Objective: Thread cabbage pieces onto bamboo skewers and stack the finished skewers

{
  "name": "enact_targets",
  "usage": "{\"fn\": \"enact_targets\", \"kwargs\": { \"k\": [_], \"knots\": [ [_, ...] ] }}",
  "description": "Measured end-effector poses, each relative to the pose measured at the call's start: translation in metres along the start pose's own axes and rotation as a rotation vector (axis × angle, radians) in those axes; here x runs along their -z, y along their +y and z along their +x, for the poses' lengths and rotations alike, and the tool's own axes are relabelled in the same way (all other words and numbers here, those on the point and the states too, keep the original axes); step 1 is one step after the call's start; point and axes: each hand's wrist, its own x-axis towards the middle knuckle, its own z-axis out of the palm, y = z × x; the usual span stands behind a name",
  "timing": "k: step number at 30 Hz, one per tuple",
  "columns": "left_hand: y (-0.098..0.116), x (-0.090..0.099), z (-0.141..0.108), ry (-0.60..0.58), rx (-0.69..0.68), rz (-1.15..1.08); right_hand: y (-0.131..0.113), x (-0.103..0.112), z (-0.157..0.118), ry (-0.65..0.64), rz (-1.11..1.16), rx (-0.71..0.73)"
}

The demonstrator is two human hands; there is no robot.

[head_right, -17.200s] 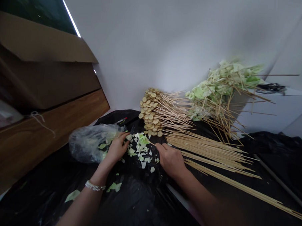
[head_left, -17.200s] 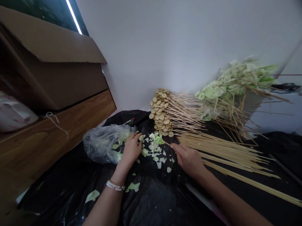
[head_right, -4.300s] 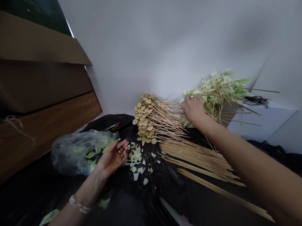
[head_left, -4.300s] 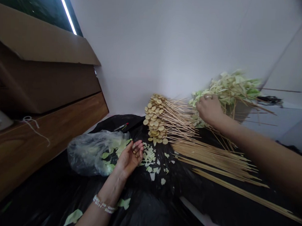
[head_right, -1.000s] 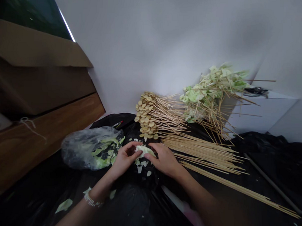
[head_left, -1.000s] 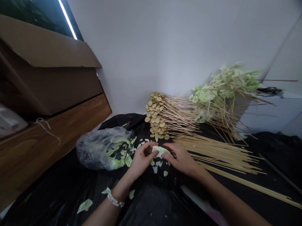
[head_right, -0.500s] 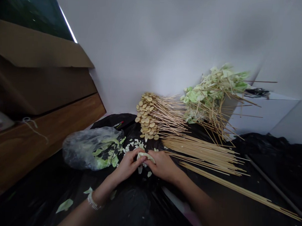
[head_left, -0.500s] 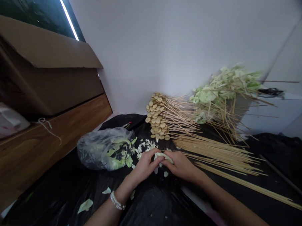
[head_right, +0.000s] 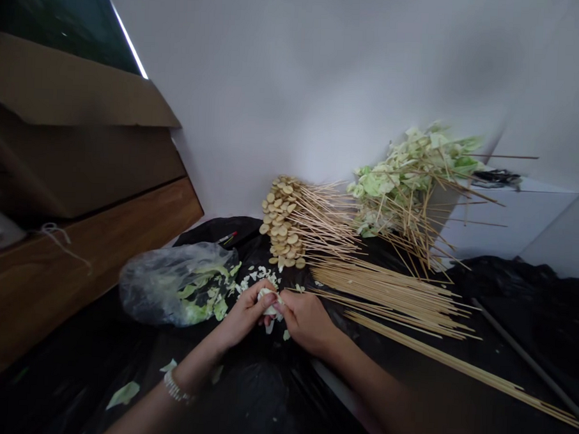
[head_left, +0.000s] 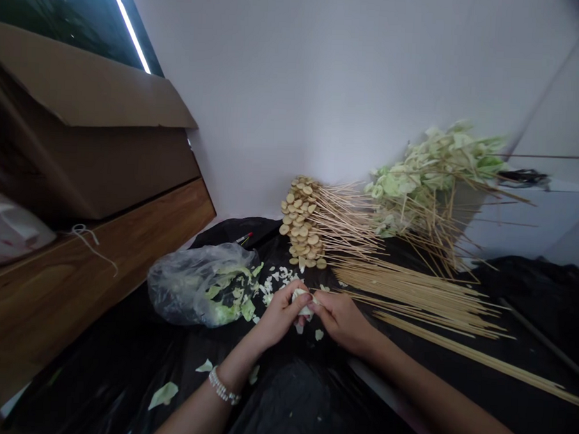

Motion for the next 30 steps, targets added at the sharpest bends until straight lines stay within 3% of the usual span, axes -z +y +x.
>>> {"fn": "enact_targets", "kwargs": {
  "k": [7, 15, 19, 24, 27, 30],
  "knots": [
    [-0.002, -0.003, 0.001, 0.018, 0.046, -0.146, 0.001, -0.005, -0.003, 0.067, -0.012, 0.021],
    [0.000, 0.005, 0.000, -0.095, 0.146, -0.263, -0.002, 0.001, -0.003, -0.059, -0.002, 0.056],
    [-0.002, 0.011, 0.000, -0.167, 0.191, -0.246, -0.004, 0.010, -0.003, -0.172, -0.153, 0.060],
    [-0.002, 0.017, 0.000, -0.251, 0.209, -0.045, -0.002, 0.012, -0.003, -0.279, -0.532, 0.043],
    [-0.001, 0.017, 0.001, -0.174, 0.223, -0.053, -0.002, 0.010, -0.001, -0.253, -0.638, 0.022],
    [-0.001, 0.015, 0.001, -0.084, 0.270, -0.239, -0.006, 0.011, 0.001, -0.191, -0.618, 0.008]
  ]
}}
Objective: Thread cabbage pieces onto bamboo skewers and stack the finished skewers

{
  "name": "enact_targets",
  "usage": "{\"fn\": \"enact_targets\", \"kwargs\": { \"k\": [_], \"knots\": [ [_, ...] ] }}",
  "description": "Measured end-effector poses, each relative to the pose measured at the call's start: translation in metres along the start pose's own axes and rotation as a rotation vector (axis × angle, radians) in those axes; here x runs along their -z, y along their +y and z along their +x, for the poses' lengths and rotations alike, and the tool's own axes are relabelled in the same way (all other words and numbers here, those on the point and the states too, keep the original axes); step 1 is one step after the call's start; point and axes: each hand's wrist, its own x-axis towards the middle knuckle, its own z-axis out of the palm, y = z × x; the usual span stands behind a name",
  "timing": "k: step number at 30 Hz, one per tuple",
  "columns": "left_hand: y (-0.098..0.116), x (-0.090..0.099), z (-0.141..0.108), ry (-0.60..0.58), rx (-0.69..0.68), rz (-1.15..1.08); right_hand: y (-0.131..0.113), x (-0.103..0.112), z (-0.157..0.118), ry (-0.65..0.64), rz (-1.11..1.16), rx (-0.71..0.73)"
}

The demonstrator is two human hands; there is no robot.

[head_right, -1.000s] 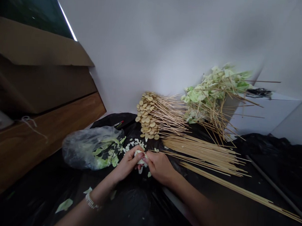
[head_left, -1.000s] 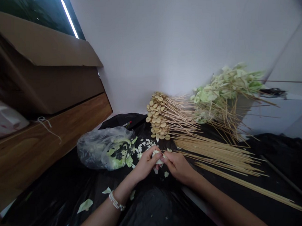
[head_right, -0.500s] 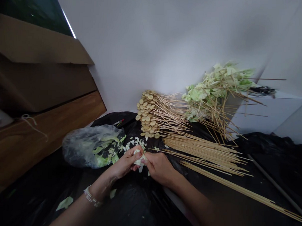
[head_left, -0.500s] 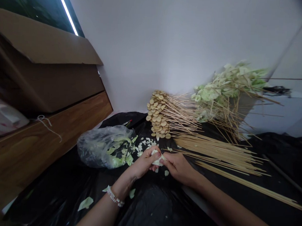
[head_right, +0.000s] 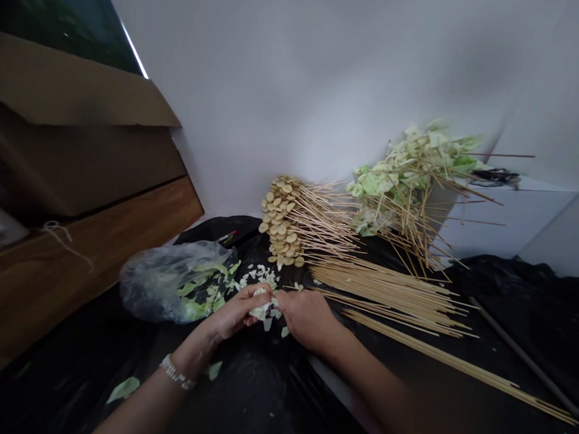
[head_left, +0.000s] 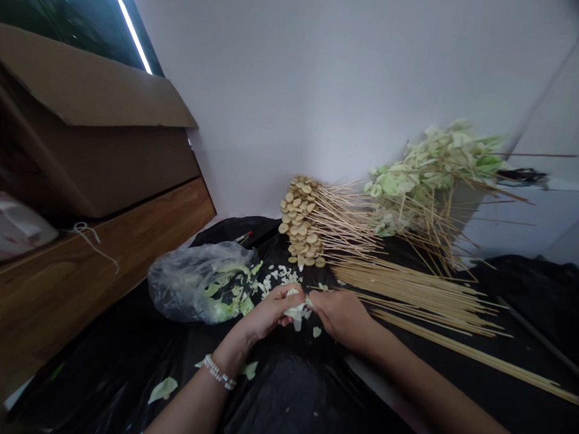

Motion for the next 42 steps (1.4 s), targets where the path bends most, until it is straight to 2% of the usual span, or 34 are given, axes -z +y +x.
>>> {"fn": "enact_targets", "kwargs": {
  "k": [5, 10, 14, 16, 19, 22, 25, 28, 30, 32, 35, 38, 42],
  "knots": [
    [-0.001, 0.002, -0.002, -0.048, 0.073, -0.254, -0.003, 0.004, -0.001, 0.076, 0.004, 0.025],
    [-0.006, 0.004, 0.002, -0.064, 0.068, -0.331, -0.007, 0.002, 0.001, 0.080, -0.014, 0.030],
    [-0.008, 0.004, 0.005, -0.141, 0.074, -0.338, -0.009, 0.002, 0.003, 0.073, 0.011, 0.048],
    [-0.005, 0.006, 0.002, -0.215, 0.069, -0.343, -0.001, 0.003, 0.002, 0.068, 0.017, 0.013],
    [0.005, 0.011, -0.007, -0.301, -0.016, -0.425, 0.032, 0.004, -0.001, 0.125, 0.029, -0.195],
    [0.014, 0.018, -0.012, -0.185, -0.148, -0.583, 0.066, 0.002, -0.003, 0.274, 0.162, -0.373],
    [0.014, 0.021, -0.006, -0.064, -0.175, -0.688, 0.073, -0.008, -0.002, 0.320, 0.307, -0.350],
    [0.007, 0.021, 0.003, 0.008, -0.109, -0.694, 0.057, -0.018, 0.000, 0.242, 0.388, -0.166],
    [0.004, 0.020, 0.006, 0.059, -0.070, -0.668, 0.049, -0.021, 0.000, 0.205, 0.392, -0.093],
    [0.003, 0.018, 0.006, 0.099, -0.050, -0.642, 0.049, -0.020, -0.001, 0.210, 0.365, -0.110],
    [0.006, 0.016, 0.005, 0.152, -0.029, -0.631, 0.059, -0.019, -0.002, 0.206, 0.262, -0.210],
    [0.006, 0.015, 0.005, 0.187, -0.037, -0.631, 0.068, -0.021, -0.003, 0.118, 0.117, -0.268],
    [0.001, 0.014, 0.006, 0.198, -0.077, -0.521, 0.066, -0.024, -0.004, 0.050, 0.054, -0.255]
  ]
}}
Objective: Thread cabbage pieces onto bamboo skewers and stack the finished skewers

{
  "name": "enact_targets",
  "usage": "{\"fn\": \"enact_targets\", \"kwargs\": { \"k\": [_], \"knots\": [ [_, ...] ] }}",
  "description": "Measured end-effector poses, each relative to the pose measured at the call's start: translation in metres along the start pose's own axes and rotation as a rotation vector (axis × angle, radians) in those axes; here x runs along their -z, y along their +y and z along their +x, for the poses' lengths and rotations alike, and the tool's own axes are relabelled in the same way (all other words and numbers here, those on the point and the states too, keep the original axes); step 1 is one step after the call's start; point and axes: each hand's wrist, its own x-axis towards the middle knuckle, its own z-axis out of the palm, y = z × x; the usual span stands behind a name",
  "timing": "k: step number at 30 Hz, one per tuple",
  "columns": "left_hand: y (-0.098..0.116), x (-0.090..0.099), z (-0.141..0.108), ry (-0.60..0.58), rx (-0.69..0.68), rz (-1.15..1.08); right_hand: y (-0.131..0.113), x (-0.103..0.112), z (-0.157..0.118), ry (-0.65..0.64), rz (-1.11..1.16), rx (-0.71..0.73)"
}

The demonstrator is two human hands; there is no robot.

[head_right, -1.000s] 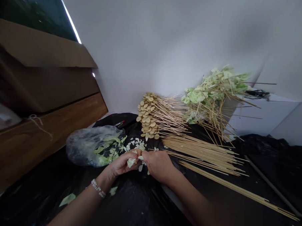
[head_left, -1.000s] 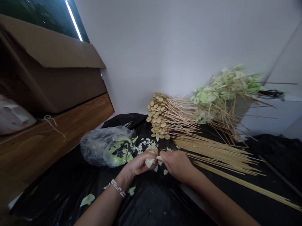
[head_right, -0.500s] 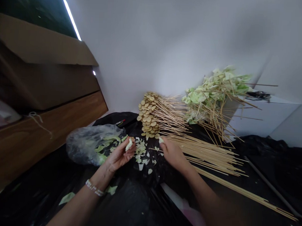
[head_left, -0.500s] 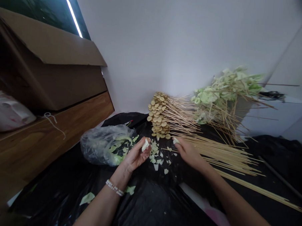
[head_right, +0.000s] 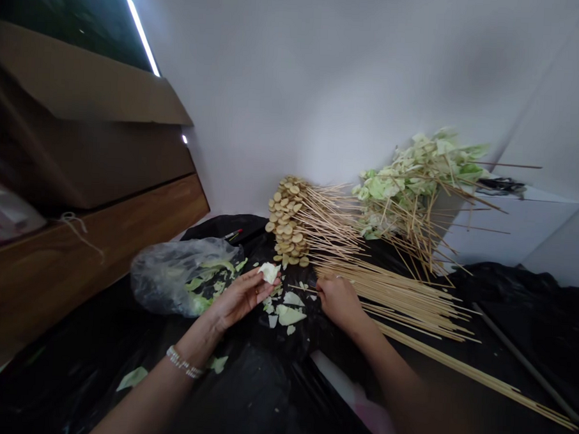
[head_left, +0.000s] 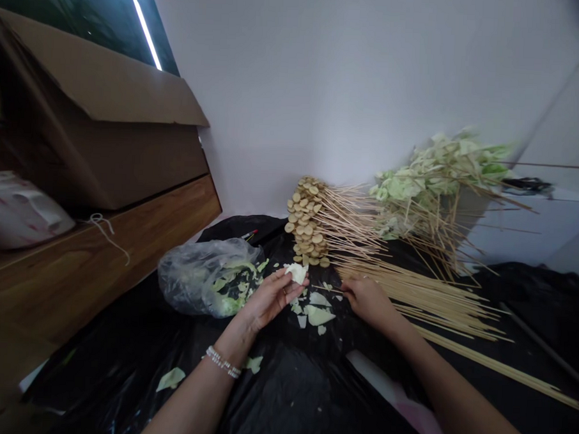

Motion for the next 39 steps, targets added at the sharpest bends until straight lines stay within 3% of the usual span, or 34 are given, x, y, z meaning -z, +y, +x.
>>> {"fn": "enact_targets", "kwargs": {
  "k": [6, 13, 17, 21, 32, 39],
  "knots": [
    [-0.006, 0.000, 0.000, -0.005, -0.036, 0.147, -0.012, 0.006, -0.002, 0.106, -0.097, 0.039],
    [-0.006, 0.002, 0.003, 0.057, -0.072, 0.112, -0.022, 0.010, -0.007, 0.313, -0.137, 0.031],
    [-0.007, 0.004, 0.004, 0.107, -0.097, 0.088, -0.029, 0.014, -0.013, 0.394, -0.114, 0.138],
    [-0.007, 0.003, 0.005, 0.135, -0.157, 0.052, -0.037, 0.014, -0.017, 0.378, -0.151, 0.206],
    [-0.010, 0.001, 0.005, 0.130, -0.211, 0.151, -0.047, 0.008, -0.017, 0.360, -0.176, 0.215],
    [-0.011, -0.002, 0.003, -0.001, -0.257, 0.288, -0.045, 0.008, -0.017, 0.387, -0.193, 0.177]
  ]
}}
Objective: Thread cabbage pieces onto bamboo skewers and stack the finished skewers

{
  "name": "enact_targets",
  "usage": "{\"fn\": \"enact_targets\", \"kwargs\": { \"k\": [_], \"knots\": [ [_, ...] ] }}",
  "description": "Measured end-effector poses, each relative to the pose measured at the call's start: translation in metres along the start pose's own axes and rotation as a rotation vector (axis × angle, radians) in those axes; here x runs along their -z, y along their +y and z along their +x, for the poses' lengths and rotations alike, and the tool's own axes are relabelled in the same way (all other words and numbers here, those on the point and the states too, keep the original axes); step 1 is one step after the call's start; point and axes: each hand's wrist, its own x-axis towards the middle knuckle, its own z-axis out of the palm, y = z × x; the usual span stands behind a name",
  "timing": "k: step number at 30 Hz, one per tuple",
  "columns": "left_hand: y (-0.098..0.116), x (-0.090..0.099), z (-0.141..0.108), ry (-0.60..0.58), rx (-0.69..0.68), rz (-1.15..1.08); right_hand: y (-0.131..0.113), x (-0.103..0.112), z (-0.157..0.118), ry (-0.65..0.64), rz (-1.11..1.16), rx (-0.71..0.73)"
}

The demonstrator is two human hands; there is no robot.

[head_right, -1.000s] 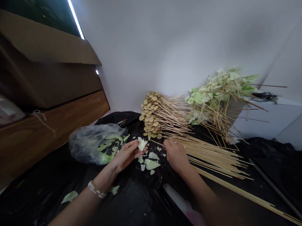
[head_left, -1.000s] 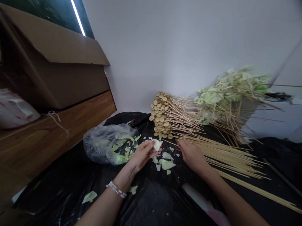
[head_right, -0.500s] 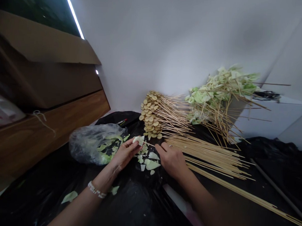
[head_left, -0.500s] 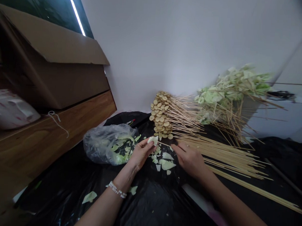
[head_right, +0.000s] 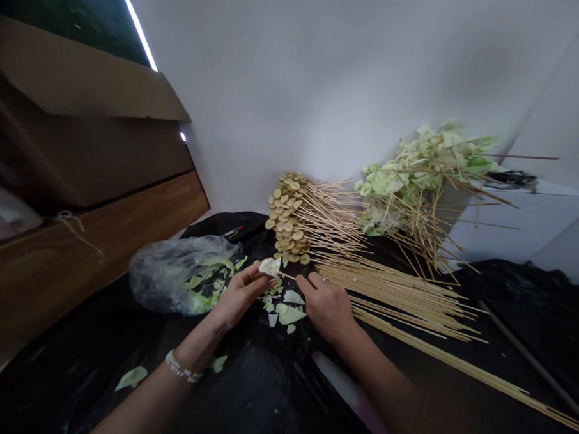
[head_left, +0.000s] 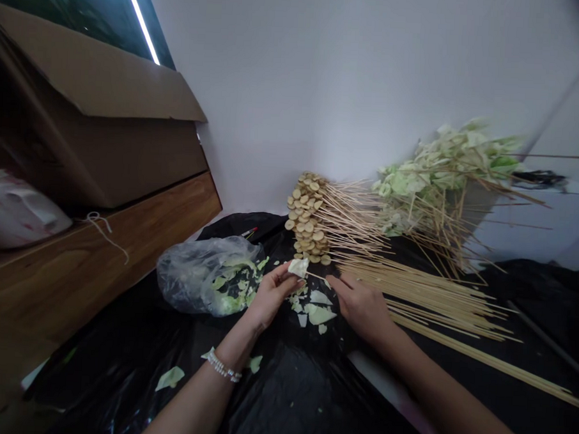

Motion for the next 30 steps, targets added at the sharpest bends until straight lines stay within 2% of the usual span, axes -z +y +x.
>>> {"fn": "enact_targets", "kwargs": {
  "k": [9, 13, 18, 24, 30],
  "knots": [
    [-0.0041, 0.0018, 0.0054, 0.120, -0.061, 0.275, 0.0016, 0.0024, 0.0016, 0.087, 0.011, 0.033],
    [-0.0042, 0.0040, 0.0055, 0.118, -0.071, 0.312, 0.0023, 0.0038, 0.0034, 0.125, 0.026, 0.073],
    [-0.0012, 0.0064, 0.0045, 0.081, -0.039, 0.355, 0.0010, 0.0038, 0.0044, 0.069, 0.053, 0.087],
    [0.0011, 0.0073, 0.0018, 0.043, 0.061, 0.281, 0.0035, 0.0022, 0.0048, 0.047, 0.099, 0.067],
    [0.0044, 0.0067, 0.0001, 0.026, 0.255, -0.078, 0.0054, -0.0012, 0.0060, 0.048, 0.168, 0.063]
  ]
}}
